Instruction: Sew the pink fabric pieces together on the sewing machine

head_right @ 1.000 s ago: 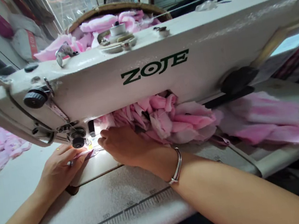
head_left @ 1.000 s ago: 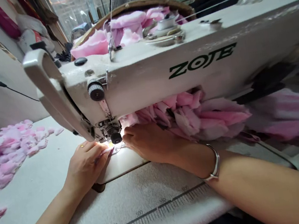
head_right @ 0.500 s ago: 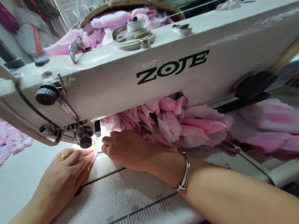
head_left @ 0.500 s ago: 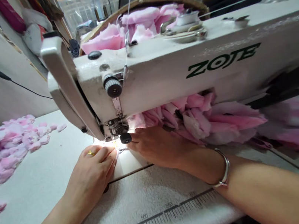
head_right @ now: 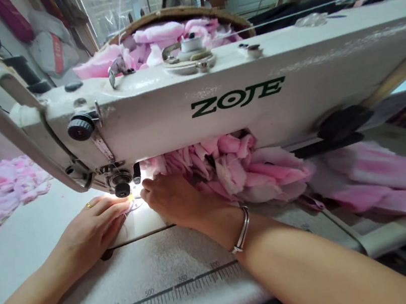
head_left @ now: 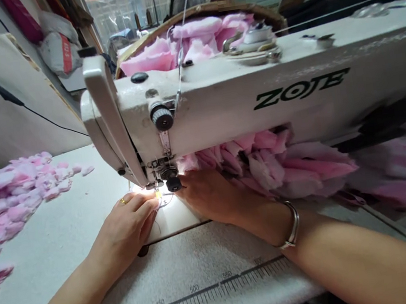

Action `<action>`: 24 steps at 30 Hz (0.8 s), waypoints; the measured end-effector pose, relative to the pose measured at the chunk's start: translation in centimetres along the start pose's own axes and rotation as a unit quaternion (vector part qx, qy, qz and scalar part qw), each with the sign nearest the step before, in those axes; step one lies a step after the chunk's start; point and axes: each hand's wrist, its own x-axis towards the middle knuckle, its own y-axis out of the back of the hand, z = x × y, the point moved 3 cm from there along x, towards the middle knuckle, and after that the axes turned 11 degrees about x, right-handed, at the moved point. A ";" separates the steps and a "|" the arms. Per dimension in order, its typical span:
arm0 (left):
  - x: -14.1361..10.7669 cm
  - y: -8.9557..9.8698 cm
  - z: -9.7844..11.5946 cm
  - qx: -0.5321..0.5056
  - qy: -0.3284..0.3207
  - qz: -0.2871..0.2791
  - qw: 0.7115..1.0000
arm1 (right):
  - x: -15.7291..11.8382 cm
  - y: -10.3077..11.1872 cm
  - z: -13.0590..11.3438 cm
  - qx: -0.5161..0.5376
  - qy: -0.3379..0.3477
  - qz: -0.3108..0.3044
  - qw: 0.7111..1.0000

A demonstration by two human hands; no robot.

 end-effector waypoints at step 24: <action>0.6 0.6 1.3 0.050 0.029 0.037 0.998 | -0.7 1.9 -0.5 0.003 0.050 -0.059 0.997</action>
